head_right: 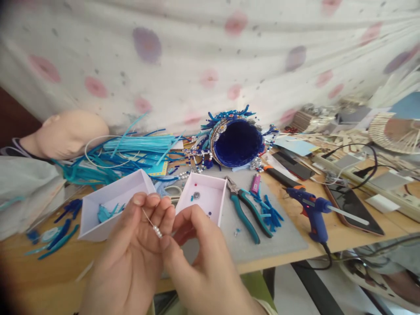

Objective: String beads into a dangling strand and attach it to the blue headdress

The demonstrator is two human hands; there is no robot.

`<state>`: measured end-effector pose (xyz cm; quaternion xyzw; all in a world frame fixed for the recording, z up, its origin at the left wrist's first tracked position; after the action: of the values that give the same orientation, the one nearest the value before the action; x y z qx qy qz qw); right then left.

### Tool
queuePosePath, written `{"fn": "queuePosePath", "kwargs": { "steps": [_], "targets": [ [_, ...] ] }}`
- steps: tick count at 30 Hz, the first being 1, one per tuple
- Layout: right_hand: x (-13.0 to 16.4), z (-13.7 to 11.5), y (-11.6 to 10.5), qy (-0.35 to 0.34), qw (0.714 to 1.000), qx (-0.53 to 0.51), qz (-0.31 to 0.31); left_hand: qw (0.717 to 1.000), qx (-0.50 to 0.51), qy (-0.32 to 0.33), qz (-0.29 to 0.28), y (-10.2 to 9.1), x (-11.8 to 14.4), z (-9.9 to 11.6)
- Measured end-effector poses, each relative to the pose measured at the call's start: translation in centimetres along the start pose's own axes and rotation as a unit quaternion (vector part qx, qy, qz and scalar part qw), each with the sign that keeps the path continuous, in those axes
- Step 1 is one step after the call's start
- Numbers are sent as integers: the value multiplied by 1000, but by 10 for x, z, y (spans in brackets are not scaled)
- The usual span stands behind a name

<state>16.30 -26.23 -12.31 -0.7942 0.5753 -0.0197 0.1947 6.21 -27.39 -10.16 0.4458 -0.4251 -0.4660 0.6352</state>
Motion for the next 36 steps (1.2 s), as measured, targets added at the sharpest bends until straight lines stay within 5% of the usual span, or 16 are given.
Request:
{"fn": "queuePosePath", "kwargs": {
  "steps": [9, 36],
  "targets": [
    [-11, 8, -2, 7, 1000, -26, 10, 999, -44, -9, -25, -15, -15, -5],
    [-14, 17, 2, 18, 998, 53, 30, 998, -60, -15, 31, -15, -17, -11]
  ]
}}
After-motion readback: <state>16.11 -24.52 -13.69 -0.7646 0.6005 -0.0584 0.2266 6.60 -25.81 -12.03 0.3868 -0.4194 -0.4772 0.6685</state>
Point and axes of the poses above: each hand's wrist, its own x-axis away from the middle knuckle, its own y-axis out of the palm, z = x × y, the point moved 1 cm from there along -x, towards the middle knuckle, and after that the axes turned 14 degrees about x, right-handed, at the moved point
